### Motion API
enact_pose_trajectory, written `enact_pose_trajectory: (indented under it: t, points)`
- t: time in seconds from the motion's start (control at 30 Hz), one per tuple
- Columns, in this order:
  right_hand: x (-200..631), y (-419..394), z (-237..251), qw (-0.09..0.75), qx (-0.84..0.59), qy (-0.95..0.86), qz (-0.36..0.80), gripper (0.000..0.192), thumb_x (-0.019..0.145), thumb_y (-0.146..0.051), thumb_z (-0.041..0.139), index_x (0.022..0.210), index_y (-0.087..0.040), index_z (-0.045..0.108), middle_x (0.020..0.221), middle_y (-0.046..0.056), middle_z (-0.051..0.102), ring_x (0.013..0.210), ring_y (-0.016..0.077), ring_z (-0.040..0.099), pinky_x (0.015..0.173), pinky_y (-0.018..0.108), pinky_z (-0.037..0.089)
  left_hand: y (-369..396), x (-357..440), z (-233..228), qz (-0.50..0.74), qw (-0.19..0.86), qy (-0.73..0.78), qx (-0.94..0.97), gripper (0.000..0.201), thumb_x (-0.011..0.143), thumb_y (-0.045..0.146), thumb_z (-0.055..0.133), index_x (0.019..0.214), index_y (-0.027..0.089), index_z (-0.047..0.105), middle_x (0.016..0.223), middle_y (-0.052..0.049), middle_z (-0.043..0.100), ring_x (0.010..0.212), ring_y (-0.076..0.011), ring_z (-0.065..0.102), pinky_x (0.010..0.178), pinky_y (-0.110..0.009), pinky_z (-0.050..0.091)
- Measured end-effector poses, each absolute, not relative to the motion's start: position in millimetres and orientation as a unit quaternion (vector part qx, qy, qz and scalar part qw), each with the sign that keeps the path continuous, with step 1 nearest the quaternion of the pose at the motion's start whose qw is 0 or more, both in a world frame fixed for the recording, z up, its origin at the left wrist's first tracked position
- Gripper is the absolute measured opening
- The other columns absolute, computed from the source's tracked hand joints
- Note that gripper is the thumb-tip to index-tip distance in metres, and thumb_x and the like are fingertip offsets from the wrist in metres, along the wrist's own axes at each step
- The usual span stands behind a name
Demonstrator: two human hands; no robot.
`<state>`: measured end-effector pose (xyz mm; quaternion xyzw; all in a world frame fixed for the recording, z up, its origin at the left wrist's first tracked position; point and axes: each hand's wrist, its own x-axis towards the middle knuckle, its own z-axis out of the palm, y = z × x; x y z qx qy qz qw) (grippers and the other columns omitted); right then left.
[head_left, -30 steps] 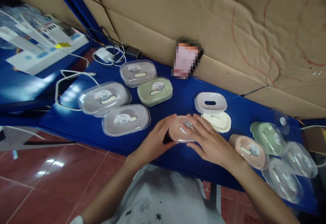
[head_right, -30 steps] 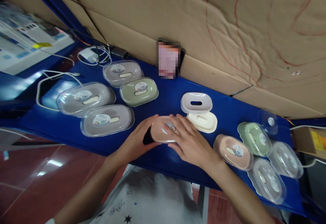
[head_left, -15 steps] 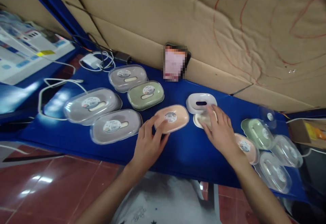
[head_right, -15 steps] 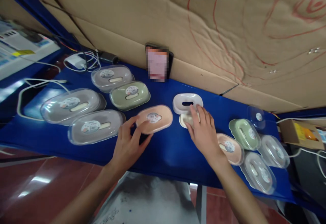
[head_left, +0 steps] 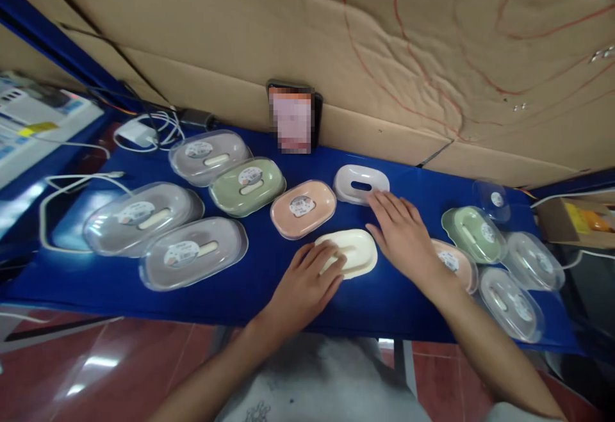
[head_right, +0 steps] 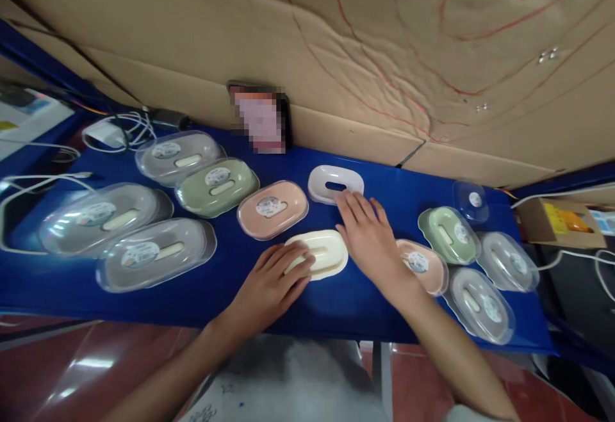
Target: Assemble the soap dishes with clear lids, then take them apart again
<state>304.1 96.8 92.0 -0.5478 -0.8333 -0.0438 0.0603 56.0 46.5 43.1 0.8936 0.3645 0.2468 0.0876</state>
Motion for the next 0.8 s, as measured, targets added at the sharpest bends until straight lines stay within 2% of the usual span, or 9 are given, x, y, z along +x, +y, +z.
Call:
enact_pose_trajectory:
  t: [0.13,0.23,0.33,0.43,0.53,0.63,0.7,0.73,0.8]
  points:
    - [314,125,92,-0.018,-0.541,-0.84,-0.048,0.043,0.106,-0.02,0.058,0.148,-0.011,0.064,0.124,0.017,0.078,0.12,0.0336,0.07,0.115,0.055,0.045,48,51,34,0.276,0.083,0.407,0.867,0.03,0.105,0.023,0.067,0.135,0.019,0.066,0.146,-0.018,0.067,0.135,-0.0323,0.067,0.11,-0.049,0.059]
    - [316,108,102,0.003,-0.506,-0.862,-0.039,0.037,0.105,-0.016,0.059,0.14,-0.017,0.071,0.113,0.013,0.078,0.109,0.0301,0.07,0.106,0.049,0.049,52,51,26,0.304,0.079,0.468,0.826,0.044,0.105,0.027,0.07,0.147,0.02,0.058,0.143,-0.019,0.067,0.132,-0.0335,0.069,0.107,-0.049,0.062]
    - [309,73,106,0.029,-0.462,-0.887,0.009,0.047,0.099,-0.008,0.06,0.144,-0.02,0.069,0.117,0.011,0.076,0.108,0.0278,0.068,0.104,0.045,0.051,54,54,22,0.334,0.115,0.504,0.788,0.059,0.104,0.033,0.071,0.156,0.018,0.049,0.147,-0.021,0.063,0.138,-0.0329,0.066,0.111,-0.047,0.061]
    - [290,44,94,0.03,-0.427,-0.904,0.022,0.048,0.097,-0.005,0.059,0.143,-0.016,0.068,0.129,0.013,0.075,0.116,0.0288,0.068,0.11,0.049,0.052,53,52,22,0.317,0.121,0.472,0.814,0.071,0.101,0.039,0.076,0.162,0.019,0.046,0.162,-0.024,0.05,0.151,-0.0366,0.054,0.119,-0.052,0.054]
    - [276,33,82,0.033,-0.401,-0.916,-0.006,0.047,0.099,-0.006,0.059,0.146,-0.009,0.065,0.142,0.017,0.071,0.129,0.0318,0.066,0.114,0.052,0.052,53,46,24,0.268,0.097,0.428,0.858,0.066,0.099,0.035,0.078,0.159,0.022,0.052,0.169,-0.022,0.046,0.157,-0.0407,0.046,0.122,-0.058,0.05]
    - [297,47,91,0.053,-0.388,-0.919,0.043,0.048,0.105,-0.016,0.06,0.153,-0.016,0.06,0.147,0.012,0.071,0.134,0.0255,0.066,0.117,0.045,0.053,54,41,23,0.257,0.08,0.417,0.868,0.059,0.101,0.025,0.075,0.156,0.022,0.055,0.167,-0.022,0.049,0.156,-0.0415,0.048,0.119,-0.058,0.053]
    - [341,71,109,0.069,-0.469,-0.877,0.082,0.045,0.111,-0.033,0.057,0.155,-0.026,0.059,0.149,0.005,0.07,0.138,0.0201,0.065,0.119,0.039,0.052,54,40,23,0.27,0.08,0.416,0.864,0.058,0.1,0.021,0.074,0.155,0.023,0.055,0.167,-0.023,0.048,0.155,-0.0425,0.049,0.118,-0.06,0.054]
    - [370,85,119,0.063,-0.567,-0.818,0.073,0.043,0.113,-0.041,0.053,0.154,-0.031,0.06,0.151,0.002,0.069,0.142,0.0194,0.063,0.122,0.04,0.049,55,40,23,0.281,0.086,0.415,0.861,0.058,0.099,0.019,0.075,0.154,0.023,0.056,0.167,-0.024,0.046,0.155,-0.0433,0.049,0.118,-0.061,0.054]
    - [437,113,135,0.045,-0.7,-0.712,0.034,0.049,0.114,-0.046,0.045,0.153,-0.021,0.06,0.155,0.015,0.064,0.147,0.029,0.059,0.124,0.053,0.047,55,40,25,0.304,0.109,0.414,0.851,0.058,0.097,0.017,0.077,0.152,0.023,0.057,0.169,-0.025,0.042,0.154,-0.0441,0.049,0.117,-0.062,0.054]
